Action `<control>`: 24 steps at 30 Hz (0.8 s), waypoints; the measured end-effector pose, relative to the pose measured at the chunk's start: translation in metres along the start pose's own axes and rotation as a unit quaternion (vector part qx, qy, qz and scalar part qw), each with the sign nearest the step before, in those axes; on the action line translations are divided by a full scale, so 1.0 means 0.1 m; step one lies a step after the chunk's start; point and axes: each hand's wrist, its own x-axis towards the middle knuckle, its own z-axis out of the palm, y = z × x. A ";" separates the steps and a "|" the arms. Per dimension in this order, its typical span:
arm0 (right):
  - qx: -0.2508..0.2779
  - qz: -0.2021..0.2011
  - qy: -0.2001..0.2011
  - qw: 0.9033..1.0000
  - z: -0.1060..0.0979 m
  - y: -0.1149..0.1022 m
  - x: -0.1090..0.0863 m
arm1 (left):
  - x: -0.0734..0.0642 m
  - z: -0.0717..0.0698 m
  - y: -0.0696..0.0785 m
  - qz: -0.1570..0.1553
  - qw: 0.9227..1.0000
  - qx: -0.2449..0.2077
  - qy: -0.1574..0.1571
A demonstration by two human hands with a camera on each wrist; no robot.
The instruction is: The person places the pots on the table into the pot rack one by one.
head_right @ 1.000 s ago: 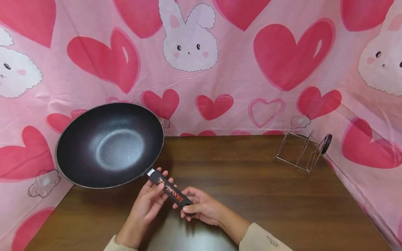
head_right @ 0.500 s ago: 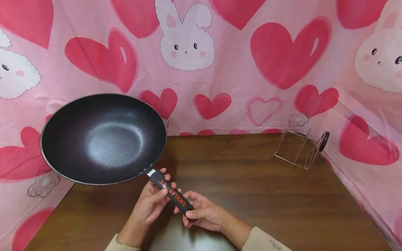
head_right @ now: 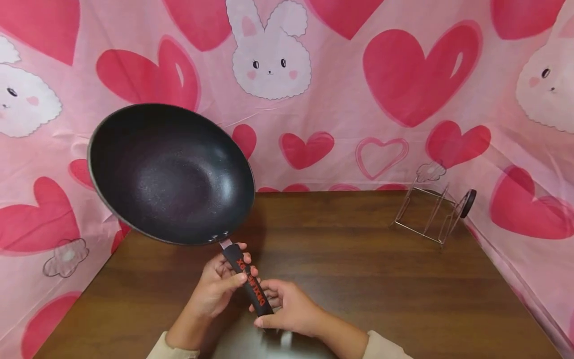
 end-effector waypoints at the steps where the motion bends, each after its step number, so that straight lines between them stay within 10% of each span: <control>1: -0.028 0.005 0.020 0.999 0.03 -0.01 -0.01 | 0.01 0.00 0.00 -0.004 1.000 0.012 0.001; 11: -0.058 0.022 0.134 0.989 0.19 0.07 -0.19 | 0.12 0.15 -0.06 -0.072 0.992 0.102 -0.001; 24: -0.013 -0.026 0.172 0.985 -0.01 0.04 -0.45 | 0.54 0.52 -0.15 -0.130 0.973 0.183 -0.057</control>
